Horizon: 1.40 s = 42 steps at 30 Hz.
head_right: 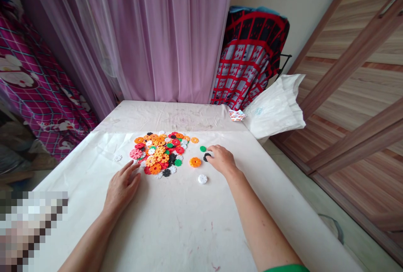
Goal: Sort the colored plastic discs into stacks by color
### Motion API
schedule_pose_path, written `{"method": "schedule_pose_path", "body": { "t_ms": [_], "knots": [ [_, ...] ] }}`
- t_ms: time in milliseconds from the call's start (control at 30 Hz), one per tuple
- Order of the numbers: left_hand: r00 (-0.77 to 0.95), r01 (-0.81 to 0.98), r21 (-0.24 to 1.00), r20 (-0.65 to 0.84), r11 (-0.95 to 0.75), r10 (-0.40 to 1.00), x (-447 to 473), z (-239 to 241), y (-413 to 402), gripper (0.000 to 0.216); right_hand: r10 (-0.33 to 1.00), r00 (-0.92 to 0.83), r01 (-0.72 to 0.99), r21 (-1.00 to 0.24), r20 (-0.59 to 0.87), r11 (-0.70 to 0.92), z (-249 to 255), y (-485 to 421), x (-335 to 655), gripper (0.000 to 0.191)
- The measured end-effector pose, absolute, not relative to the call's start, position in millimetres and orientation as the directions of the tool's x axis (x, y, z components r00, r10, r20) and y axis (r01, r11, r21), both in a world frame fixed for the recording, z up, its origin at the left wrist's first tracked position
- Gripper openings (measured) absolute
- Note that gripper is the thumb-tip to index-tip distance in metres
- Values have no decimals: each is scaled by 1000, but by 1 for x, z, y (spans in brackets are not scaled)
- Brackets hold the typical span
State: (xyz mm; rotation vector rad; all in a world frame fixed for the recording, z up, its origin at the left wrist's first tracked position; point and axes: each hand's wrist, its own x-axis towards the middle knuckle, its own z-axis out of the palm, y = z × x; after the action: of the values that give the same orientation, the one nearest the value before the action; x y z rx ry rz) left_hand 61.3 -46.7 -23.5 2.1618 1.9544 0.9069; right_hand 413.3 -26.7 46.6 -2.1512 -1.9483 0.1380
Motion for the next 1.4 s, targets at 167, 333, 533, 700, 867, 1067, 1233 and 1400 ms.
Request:
{"method": "schedule_pose_path", "body": {
  "t_ms": [167,333,533,700,867,1067,1233,1400],
  "knots": [
    [5,878,444,362,-177,932,60,-25,-46,38,952,191,912,-401,240,-82,26,-58,416,17],
    [13,880,438,361,-183,932,60,-25,-44,39,881,311,812,-582,356,-51,-24,-104,405,22],
    [-14,883,446,335,-146,942,63,-20,-51,39,919,158,853,-519,362,58,-28,-113,385,48],
    [-9,890,426,374,-163,927,61,-24,-72,38,945,133,868,-496,298,33,-20,-102,377,41],
    [-25,902,407,384,-145,923,59,-29,-93,36,929,159,906,-424,334,-3,-28,-93,380,34],
    [-32,932,352,313,-85,949,62,-24,-102,38,860,298,895,-435,414,-101,-39,-84,384,37],
    [-10,963,264,216,-48,976,72,-14,-103,49,799,368,783,-621,476,9,-49,-88,389,45],
    [99,980,166,51,-106,994,79,-4,-99,66,756,462,661,-748,464,56,-52,-92,391,47]
  ]
}}
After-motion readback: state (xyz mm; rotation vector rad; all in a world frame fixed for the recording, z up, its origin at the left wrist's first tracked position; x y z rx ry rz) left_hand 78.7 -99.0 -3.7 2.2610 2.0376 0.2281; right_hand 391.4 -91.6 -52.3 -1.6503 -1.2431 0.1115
